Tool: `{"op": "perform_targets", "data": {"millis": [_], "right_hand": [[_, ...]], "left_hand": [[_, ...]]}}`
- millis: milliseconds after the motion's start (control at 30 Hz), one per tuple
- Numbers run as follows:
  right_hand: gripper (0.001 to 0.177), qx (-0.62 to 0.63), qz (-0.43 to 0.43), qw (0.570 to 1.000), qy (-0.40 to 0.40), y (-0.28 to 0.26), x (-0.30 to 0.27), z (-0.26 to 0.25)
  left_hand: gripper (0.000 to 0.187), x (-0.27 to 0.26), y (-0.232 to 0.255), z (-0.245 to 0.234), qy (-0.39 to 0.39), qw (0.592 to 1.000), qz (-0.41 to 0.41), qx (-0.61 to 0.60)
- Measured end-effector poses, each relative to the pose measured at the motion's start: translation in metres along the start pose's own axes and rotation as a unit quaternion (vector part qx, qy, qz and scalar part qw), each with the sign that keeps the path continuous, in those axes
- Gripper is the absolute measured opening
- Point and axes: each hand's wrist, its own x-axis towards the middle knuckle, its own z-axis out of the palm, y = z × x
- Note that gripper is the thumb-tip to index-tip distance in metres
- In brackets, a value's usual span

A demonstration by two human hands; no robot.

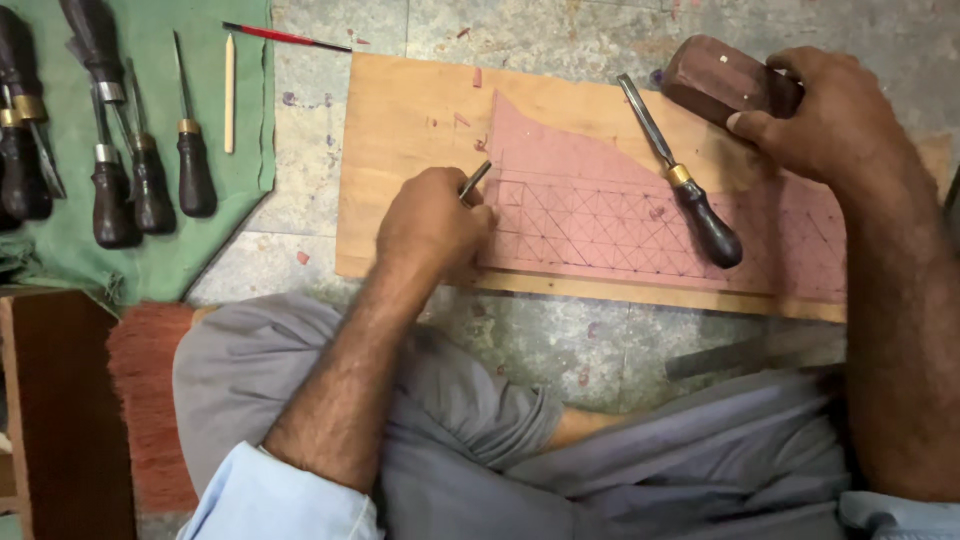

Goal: The person carves a geometric pattern into a flat piece of wood using a small chisel and a wooden mallet.

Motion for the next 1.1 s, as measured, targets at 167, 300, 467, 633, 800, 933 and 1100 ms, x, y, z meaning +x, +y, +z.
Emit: {"op": "perform_targets", "data": {"millis": [167,300,467,633,800,933,1100], "right_hand": [[0.060,0.005,0.021,1.000,-0.016,-0.009,-0.001,-0.003],[0.058,0.017,0.065,0.997,-0.033,-0.023,-0.001,-0.007],[0.058,0.048,0.044,0.997,-0.040,-0.022,0.000,-0.007],[0.053,0.043,0.039,0.998,-0.039,-0.017,-0.003,-0.006],[0.064,0.029,0.000,1.000,-0.005,-0.003,-0.001,-0.001],[0.069,-0.022,-0.076,0.995,0.063,0.010,0.001,0.004],[0.069,0.016,-0.021,0.999,0.032,0.008,0.000,-0.003]], "left_hand": [[0.025,0.002,0.004,0.005,0.022,1.000,0.007,0.009],[0.025,0.006,0.000,0.007,0.027,1.000,0.015,-0.001],[0.026,0.007,-0.001,0.009,0.043,0.999,0.025,-0.004],[0.027,0.007,-0.004,0.011,0.048,0.998,0.030,-0.011],[0.029,0.011,-0.005,0.014,0.057,0.998,0.024,0.001],[0.032,0.011,-0.005,0.018,0.077,0.997,0.025,0.005],[0.033,0.009,-0.002,0.019,0.088,0.996,0.025,0.019]]}}
